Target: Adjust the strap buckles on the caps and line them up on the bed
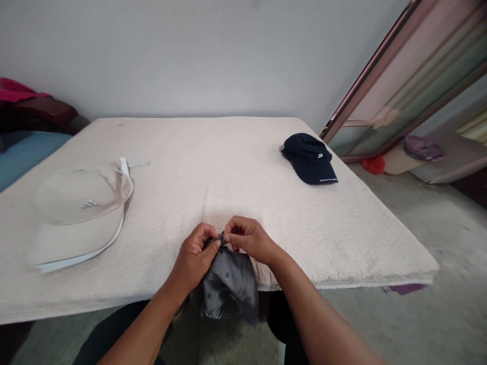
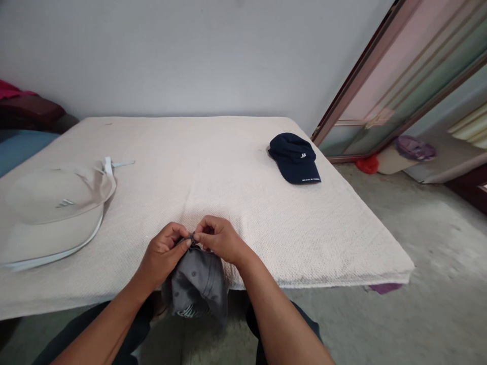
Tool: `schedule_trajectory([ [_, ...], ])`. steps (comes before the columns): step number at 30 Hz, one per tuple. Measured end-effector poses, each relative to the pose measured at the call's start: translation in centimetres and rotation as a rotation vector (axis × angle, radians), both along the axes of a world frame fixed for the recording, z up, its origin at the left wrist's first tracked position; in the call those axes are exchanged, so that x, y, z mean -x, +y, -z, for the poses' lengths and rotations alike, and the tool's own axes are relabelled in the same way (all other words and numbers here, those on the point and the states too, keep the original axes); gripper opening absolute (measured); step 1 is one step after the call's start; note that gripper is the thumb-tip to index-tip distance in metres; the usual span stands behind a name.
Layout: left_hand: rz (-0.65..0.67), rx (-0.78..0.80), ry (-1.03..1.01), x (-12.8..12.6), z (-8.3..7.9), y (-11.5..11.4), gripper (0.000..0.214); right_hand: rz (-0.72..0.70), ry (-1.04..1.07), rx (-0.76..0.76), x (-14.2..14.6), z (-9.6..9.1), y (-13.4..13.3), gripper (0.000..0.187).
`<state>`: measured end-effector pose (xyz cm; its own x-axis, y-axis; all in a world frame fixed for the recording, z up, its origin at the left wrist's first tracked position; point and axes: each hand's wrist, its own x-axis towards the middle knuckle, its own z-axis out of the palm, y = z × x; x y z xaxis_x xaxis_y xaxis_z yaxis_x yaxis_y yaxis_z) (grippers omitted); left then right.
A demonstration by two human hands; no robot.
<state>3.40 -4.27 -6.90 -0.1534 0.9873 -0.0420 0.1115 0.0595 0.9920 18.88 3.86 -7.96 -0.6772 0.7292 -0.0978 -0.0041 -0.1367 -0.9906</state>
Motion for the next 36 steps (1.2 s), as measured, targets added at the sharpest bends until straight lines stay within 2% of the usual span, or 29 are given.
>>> schedule_trajectory([
  [6, -0.002, -0.032, 0.131, 0.1, 0.2, -0.1, 0.003, 0.009, -0.006, 0.014, 0.2, 0.1, 0.0, 0.013],
  [17, 0.000, 0.159, -0.024, 0.3, 0.4, 0.1, 0.013, 0.020, 0.026, 0.078, 0.6, 0.2, 0.0, 0.012],
  [36, -0.068, 0.171, 0.024, 0.0, 0.6, 0.5, 0.011, 0.028, 0.020, 0.079, 1.0, 0.3, -0.3, 0.009],
])
